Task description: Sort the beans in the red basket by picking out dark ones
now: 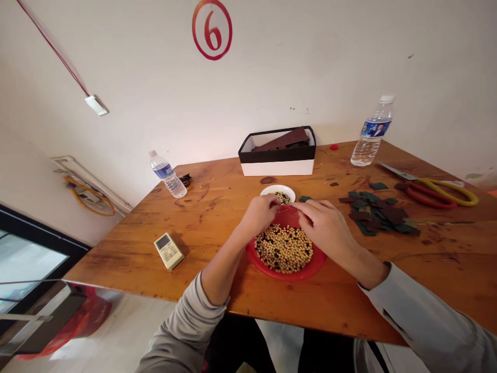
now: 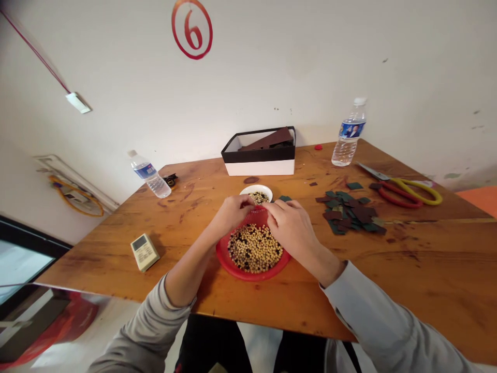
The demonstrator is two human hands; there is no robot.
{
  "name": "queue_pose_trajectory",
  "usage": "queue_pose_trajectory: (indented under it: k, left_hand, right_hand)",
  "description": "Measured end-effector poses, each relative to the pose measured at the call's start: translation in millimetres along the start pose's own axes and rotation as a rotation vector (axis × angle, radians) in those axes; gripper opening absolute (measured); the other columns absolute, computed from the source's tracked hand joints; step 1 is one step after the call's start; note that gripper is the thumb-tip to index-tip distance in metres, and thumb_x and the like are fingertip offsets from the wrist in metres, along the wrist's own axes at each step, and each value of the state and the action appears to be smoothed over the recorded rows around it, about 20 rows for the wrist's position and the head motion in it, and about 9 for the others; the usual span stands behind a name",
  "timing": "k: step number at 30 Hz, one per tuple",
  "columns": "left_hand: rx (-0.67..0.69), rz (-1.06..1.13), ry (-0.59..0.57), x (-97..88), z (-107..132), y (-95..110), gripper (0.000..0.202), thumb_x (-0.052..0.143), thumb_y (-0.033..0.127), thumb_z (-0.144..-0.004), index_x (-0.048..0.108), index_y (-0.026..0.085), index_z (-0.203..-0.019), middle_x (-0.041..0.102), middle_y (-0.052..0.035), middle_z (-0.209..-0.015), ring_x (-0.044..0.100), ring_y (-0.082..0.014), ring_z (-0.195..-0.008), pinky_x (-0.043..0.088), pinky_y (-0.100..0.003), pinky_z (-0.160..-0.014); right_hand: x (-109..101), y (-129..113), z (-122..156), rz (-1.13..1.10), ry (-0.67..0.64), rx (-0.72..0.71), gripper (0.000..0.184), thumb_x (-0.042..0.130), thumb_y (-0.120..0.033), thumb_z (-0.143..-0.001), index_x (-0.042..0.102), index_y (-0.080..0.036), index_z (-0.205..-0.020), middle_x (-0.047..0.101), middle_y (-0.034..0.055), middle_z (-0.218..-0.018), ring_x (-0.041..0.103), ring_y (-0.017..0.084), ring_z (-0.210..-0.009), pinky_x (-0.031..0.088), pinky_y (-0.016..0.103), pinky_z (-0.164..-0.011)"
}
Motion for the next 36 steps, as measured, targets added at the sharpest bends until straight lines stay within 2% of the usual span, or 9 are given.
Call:
queue_pose_trajectory:
  k: [3, 5, 10, 21, 23, 26, 29, 31, 36]
  left_hand:
    - [0.080, -0.170, -0.162, 9.4, 8.8, 4.2, 0.021, 0.049, 0.009, -0.079, 0.068, 0.017, -0.081, 0.071, -0.0080, -0.085, 0.063, -0.0192, -0.081, 0.047, -0.030, -0.080]
    - [0.098, -0.276, -0.207, 14.5, 10.9, 3.9, 0.023, 0.047, 0.007, -0.079, 0.069, 0.015, -0.080, 0.070, -0.0121, -0.083, 0.064, -0.0232, -0.082, 0.047, -0.035, -0.082]
    - [0.058, -0.296, -0.210, 21.1, 9.9, 2.8, 0.021, 0.048, 0.005, -0.078, 0.066, 0.015, -0.074, 0.065, -0.0143, -0.073, 0.066, -0.0284, -0.082, 0.048, -0.039, -0.081]
    - [0.011, -0.233, -0.209, 24.1, 10.8, 8.2, 0.017, 0.052, 0.007, -0.077, 0.058, 0.017, -0.064, 0.065, -0.0136, -0.073, 0.064, -0.0278, -0.079, 0.047, -0.038, -0.078]
    - [-0.017, -0.081, -0.139, 19.5, 8.9, 5.8, 0.014, 0.054, 0.009, -0.076, 0.057, 0.017, -0.065, 0.063, -0.0097, -0.070, 0.062, -0.0230, -0.074, 0.046, -0.033, -0.073]
    - [-0.205, 0.462, -0.075, 12.1, 6.8, -3.1, 0.012, 0.055, 0.014, -0.079, 0.053, 0.017, -0.067, 0.056, -0.0003, -0.059, 0.051, -0.0110, -0.052, 0.039, -0.022, -0.054]
    - [-0.406, 1.037, -0.233, 15.9, 8.6, -5.8, 0.011, 0.055, 0.017, -0.080, 0.050, 0.017, -0.071, 0.050, 0.0049, -0.052, 0.038, -0.0048, -0.038, 0.027, -0.017, -0.040]
    - [-0.445, 1.279, -0.328, 18.1, 10.3, -2.5, 0.009, 0.055, 0.016, -0.079, 0.050, 0.016, -0.072, 0.050, 0.0047, -0.052, 0.039, -0.0041, -0.038, 0.026, -0.016, -0.039]
    - [-0.416, 1.512, -0.433, 21.0, 13.6, 6.2, 0.011, 0.060, 0.018, -0.078, 0.050, 0.015, -0.075, 0.056, 0.0024, -0.057, 0.048, -0.0052, -0.042, 0.033, -0.015, -0.040]
  right_hand:
    - [-0.7, -0.8, -0.5, 0.001, 0.006, -0.004, 0.029, 0.045, -0.009, -0.083, 0.068, -0.017, -0.099, 0.069, 0.0029, -0.074, 0.060, 0.017, -0.065, 0.045, 0.030, -0.070]
    - [-0.8, -1.1, -0.5, -0.003, 0.008, -0.008, 0.029, 0.045, -0.009, -0.083, 0.068, -0.017, -0.098, 0.070, 0.0029, -0.074, 0.060, 0.017, -0.065, 0.045, 0.030, -0.070]
    - [-0.3, -0.3, 0.2, -0.014, 0.017, -0.017, 0.029, 0.046, -0.008, -0.082, 0.068, -0.017, -0.098, 0.070, 0.0032, -0.076, 0.060, 0.016, -0.066, 0.046, 0.030, -0.071]
    - [1.8, 3.5, 1.0, -0.101, -0.028, 0.038, 0.027, 0.046, -0.009, -0.084, 0.067, -0.018, -0.098, 0.070, 0.0036, -0.080, 0.061, 0.018, -0.070, 0.048, 0.031, -0.069]
    - [-1.8, 1.3, 0.0, -0.111, 0.006, 0.019, 0.026, 0.046, -0.009, -0.085, 0.067, -0.018, -0.099, 0.070, 0.0037, -0.080, 0.061, 0.017, -0.070, 0.048, 0.031, -0.069]
    - [-9.8, -4.7, -2.4, -0.107, 0.082, -0.048, 0.027, 0.046, -0.008, -0.086, 0.066, -0.019, -0.101, 0.066, 0.0022, -0.073, 0.058, 0.016, -0.067, 0.048, 0.031, -0.069]
    - [-15.3, -10.4, -4.2, -0.072, 0.116, -0.138, 0.030, 0.047, -0.005, -0.085, 0.065, -0.017, -0.106, 0.063, 0.0014, -0.070, 0.055, 0.016, -0.066, 0.047, 0.032, -0.070]
    - [-17.1, -12.5, -4.3, -0.038, 0.132, -0.189, 0.032, 0.048, -0.003, -0.083, 0.064, -0.015, -0.108, 0.063, 0.0019, -0.070, 0.055, 0.016, -0.068, 0.047, 0.033, -0.073]
    - [-16.3, -11.9, -3.6, -0.011, 0.103, -0.201, 0.039, 0.048, -0.004, -0.082, 0.064, -0.018, -0.115, 0.064, 0.0016, -0.072, 0.056, 0.017, -0.071, 0.047, 0.035, -0.078]
Point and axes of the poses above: each hand's wrist, its own z-axis away from the middle knuckle, its own x-axis out of the palm, y = z × x, the point moved 4 cm from there along -z, towards the middle knuckle
